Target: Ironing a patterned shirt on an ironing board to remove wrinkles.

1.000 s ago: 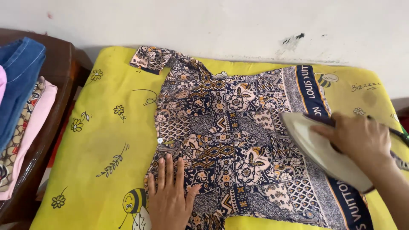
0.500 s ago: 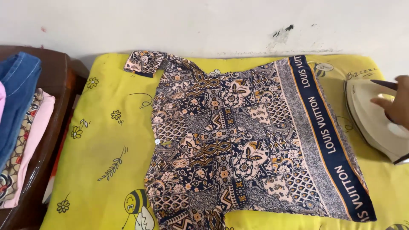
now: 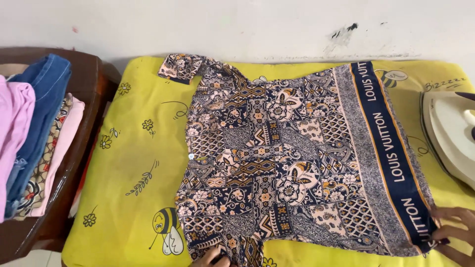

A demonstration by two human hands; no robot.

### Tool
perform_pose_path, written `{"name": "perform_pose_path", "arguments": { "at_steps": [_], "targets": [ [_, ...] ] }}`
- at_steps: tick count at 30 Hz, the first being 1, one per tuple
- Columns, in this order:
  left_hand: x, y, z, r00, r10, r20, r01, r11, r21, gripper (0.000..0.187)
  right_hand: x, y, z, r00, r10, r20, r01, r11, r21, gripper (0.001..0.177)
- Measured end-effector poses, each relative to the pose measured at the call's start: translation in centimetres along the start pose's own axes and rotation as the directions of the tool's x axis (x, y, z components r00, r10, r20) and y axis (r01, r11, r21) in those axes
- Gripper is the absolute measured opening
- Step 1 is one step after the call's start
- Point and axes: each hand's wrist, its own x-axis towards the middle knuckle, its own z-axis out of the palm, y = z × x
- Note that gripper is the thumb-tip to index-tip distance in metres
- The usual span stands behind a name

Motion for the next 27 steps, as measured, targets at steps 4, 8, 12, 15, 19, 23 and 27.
{"name": "perform_pose_path", "arguments": {
  "at_steps": [4, 8, 12, 15, 19, 23, 27],
  "targets": [
    [12.4, 4.2, -15.4, 0.522, 0.059, 0.851, 0.057, 0.993, -0.105, 0.079, 14.6, 12.1, 6.0, 0.182, 0.335, 0.924, 0.185, 0.912, -0.367, 0.078],
    [16.8, -3.6, -23.4, 0.941, -0.335, 0.042, 0.125, 0.229, -0.965, 0.026, 23.5, 5.0, 0.5, 0.853, 0.203, 0.48, -0.426, 0.802, 0.419, 0.034],
    [20.0, -9.3, -25.1, 0.668, -0.605, 0.433, 0.41, -0.186, -0.893, 0.082, 26.9, -10.5, -8.7, 0.85, 0.519, 0.092, -0.339, 0.404, 0.849, 0.017],
    [18.8, -9.1, -25.3, 0.587, -0.636, 0.501, 0.623, -0.041, -0.781, 0.118, 26.7, -12.3, -7.6, 0.8, 0.572, 0.183, -0.493, 0.452, 0.743, 0.031],
    [16.9, -8.1, -25.3, 0.547, -0.727, 0.415, 0.636, 0.039, -0.771, 0.094, 24.8, -17.3, -8.3, 0.757, 0.631, 0.173, -0.578, 0.521, 0.628, 0.046],
    [15.6, -4.4, -26.7, 0.523, -0.769, 0.368, 0.741, 0.197, -0.641, 0.094, 22.6, -16.5, -7.0, 0.81, 0.585, 0.034, -0.5, 0.659, 0.562, 0.044],
    [14.6, -2.9, -26.8, 0.525, -0.8, 0.291, 0.736, 0.255, -0.627, 0.101, 20.7, -16.3, -6.8, 0.831, 0.517, -0.207, -0.455, 0.845, 0.282, 0.033]
  ]
}}
